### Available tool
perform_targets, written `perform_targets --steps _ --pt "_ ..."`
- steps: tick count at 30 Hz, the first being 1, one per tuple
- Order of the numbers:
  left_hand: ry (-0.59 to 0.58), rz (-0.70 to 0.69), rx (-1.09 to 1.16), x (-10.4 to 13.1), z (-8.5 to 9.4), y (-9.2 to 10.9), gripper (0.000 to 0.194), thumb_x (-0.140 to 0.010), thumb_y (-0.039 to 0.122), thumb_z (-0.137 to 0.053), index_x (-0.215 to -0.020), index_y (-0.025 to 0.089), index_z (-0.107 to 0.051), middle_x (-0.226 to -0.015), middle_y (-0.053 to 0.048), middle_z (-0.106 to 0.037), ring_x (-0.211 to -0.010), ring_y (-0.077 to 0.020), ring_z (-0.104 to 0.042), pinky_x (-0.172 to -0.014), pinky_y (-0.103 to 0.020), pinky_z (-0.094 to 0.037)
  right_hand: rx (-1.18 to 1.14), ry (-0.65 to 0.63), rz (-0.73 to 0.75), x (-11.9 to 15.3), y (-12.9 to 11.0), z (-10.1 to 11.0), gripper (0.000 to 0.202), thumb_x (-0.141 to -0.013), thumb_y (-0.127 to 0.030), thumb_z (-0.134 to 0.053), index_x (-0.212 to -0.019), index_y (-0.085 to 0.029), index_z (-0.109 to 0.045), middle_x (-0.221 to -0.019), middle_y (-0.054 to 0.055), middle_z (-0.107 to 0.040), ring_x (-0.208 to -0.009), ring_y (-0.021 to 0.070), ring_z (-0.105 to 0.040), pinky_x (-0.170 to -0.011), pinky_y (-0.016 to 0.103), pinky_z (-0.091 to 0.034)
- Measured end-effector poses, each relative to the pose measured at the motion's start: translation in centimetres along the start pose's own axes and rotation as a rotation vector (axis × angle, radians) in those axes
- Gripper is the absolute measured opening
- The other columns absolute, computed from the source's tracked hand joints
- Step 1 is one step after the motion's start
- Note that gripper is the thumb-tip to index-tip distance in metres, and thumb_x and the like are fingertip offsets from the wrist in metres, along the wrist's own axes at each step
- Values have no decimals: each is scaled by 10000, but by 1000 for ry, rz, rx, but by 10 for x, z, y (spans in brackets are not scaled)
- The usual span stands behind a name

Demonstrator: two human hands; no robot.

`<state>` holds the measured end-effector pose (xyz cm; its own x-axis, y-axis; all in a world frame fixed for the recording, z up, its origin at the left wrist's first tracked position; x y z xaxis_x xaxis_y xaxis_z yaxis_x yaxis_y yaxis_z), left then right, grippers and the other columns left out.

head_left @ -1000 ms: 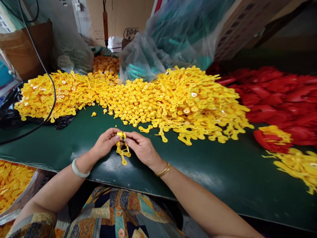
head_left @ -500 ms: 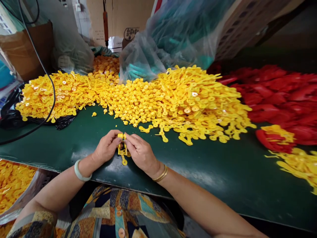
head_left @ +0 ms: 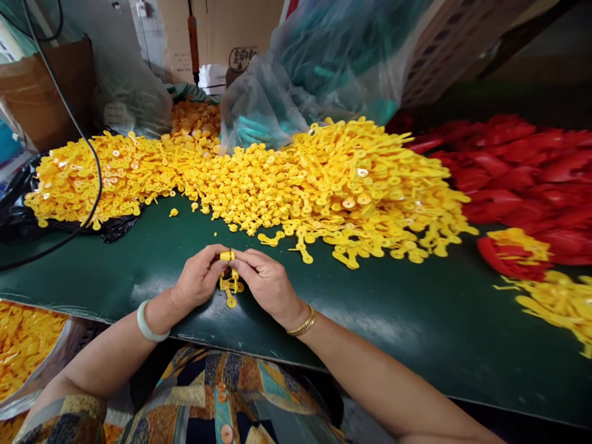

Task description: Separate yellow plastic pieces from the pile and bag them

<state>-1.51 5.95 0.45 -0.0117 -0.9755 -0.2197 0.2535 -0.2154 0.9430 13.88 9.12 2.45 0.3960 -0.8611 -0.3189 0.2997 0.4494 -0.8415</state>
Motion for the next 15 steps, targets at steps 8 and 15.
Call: perform_targets --steps 8,15 --pt "69 -12 -96 1 3 8 196 -883 256 -571 -1053 236 -667 -958 -38 -678 -841 -174 -591 -792 -264 -431 352 25 190 13 -3 -15 388 -995 -311 -407 -1284 -156 -616 -796 93 -622 -729 199 -598 -690 323 -518" --pt "1 85 166 -6 -2 -5 220 -864 344 -612 -1032 204 -634 -868 -31 -653 -763 -156 -587 -728 -259 -461 359 -18 217 9 -7 -14 407 -995 -323 -401 -1307 -154 -600 -839 109 -635 -787 214 -619 -733 346 -538"
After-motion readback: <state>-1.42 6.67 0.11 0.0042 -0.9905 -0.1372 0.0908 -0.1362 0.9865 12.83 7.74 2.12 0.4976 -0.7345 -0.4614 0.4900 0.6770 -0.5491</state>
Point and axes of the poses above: each hand's wrist, its own x-axis away from the middle knuckle, its own z-axis out of the back of the hand, y = z × x, the point moved 4 cm from there along -x, towards the middle knuckle
